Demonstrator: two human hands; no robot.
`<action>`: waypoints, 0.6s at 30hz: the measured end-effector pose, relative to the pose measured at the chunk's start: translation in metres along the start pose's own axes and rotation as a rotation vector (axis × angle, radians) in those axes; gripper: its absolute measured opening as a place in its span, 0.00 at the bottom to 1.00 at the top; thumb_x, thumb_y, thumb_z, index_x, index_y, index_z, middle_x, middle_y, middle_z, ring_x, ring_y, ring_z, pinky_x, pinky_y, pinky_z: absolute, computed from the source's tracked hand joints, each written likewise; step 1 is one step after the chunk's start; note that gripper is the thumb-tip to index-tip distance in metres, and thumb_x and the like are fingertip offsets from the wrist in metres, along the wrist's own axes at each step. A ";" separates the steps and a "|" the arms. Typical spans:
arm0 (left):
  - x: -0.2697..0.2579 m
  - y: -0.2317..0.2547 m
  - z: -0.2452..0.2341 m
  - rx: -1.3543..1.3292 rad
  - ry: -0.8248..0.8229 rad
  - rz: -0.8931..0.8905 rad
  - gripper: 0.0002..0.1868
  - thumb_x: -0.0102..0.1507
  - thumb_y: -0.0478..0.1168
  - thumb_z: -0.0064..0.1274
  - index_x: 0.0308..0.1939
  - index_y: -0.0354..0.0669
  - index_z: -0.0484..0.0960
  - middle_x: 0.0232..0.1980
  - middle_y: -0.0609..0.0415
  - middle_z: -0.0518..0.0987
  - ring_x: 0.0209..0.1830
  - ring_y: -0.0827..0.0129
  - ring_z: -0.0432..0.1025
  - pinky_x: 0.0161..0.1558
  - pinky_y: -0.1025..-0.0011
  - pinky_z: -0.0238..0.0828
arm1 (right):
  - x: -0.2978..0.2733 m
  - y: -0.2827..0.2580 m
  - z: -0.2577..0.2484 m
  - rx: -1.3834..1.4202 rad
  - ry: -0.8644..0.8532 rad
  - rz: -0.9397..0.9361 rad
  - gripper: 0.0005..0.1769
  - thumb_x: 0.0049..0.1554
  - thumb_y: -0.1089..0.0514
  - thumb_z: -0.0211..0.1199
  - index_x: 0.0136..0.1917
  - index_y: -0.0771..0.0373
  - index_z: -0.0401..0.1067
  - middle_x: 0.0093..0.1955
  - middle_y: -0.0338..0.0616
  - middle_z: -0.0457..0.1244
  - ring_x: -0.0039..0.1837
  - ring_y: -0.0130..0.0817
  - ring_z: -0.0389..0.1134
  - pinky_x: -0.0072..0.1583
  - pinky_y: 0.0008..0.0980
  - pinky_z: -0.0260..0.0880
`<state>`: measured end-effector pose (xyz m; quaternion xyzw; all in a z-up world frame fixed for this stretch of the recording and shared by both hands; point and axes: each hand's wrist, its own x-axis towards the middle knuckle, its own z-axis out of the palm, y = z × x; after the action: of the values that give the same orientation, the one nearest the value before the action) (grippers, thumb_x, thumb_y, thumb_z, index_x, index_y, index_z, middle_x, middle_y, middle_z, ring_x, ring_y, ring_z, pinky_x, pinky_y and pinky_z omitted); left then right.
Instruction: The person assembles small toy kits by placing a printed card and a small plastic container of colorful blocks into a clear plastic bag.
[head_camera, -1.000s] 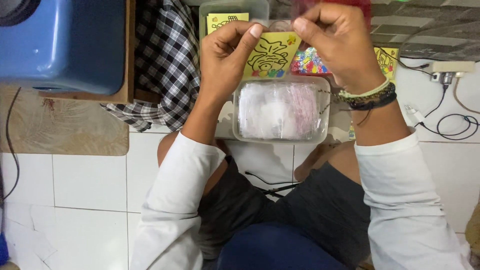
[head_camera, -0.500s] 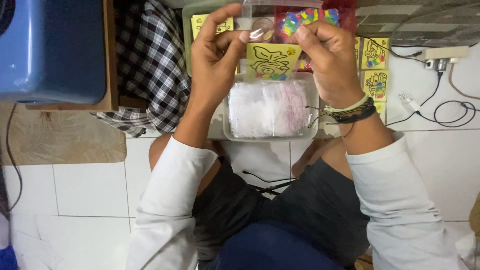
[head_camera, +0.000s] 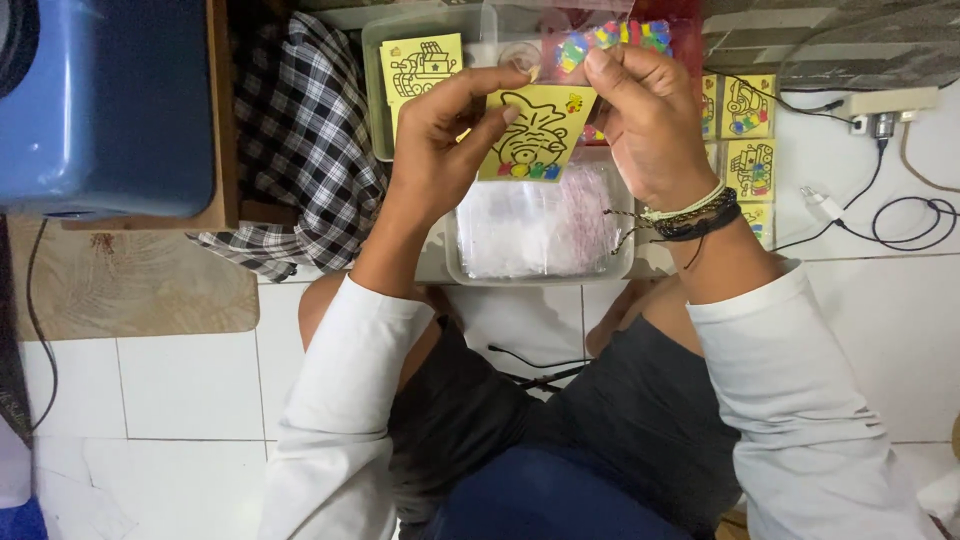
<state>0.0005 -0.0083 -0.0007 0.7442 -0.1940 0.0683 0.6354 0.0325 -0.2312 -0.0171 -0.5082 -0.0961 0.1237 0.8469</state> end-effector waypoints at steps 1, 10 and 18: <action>0.001 0.001 0.000 0.058 0.026 -0.004 0.15 0.68 0.23 0.58 0.57 0.39 0.82 0.36 0.61 0.75 0.30 0.80 0.60 0.33 0.81 0.60 | 0.000 0.000 0.000 -0.009 -0.004 0.007 0.07 0.67 0.57 0.59 0.50 0.60 0.74 0.47 0.34 0.66 0.48 0.19 0.64 0.56 0.22 0.70; 0.002 0.002 -0.006 0.095 0.159 -0.005 0.14 0.68 0.23 0.58 0.56 0.40 0.83 0.34 0.62 0.74 0.30 0.81 0.61 0.34 0.81 0.62 | 0.000 0.008 0.004 -0.411 -0.056 -0.427 0.32 0.69 0.80 0.60 0.77 0.60 0.52 0.62 0.55 0.64 0.61 0.38 0.66 0.65 0.31 0.69; 0.001 0.001 -0.007 0.087 0.167 -0.009 0.15 0.67 0.22 0.59 0.56 0.40 0.83 0.33 0.62 0.72 0.29 0.81 0.60 0.32 0.82 0.60 | -0.002 0.013 0.013 -0.633 -0.052 -0.469 0.21 0.63 0.79 0.64 0.67 0.71 0.67 0.63 0.48 0.63 0.56 0.31 0.62 0.61 0.27 0.65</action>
<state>0.0021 -0.0018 0.0017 0.7638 -0.1341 0.1357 0.6167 0.0256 -0.2149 -0.0228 -0.7053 -0.2642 -0.0963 0.6507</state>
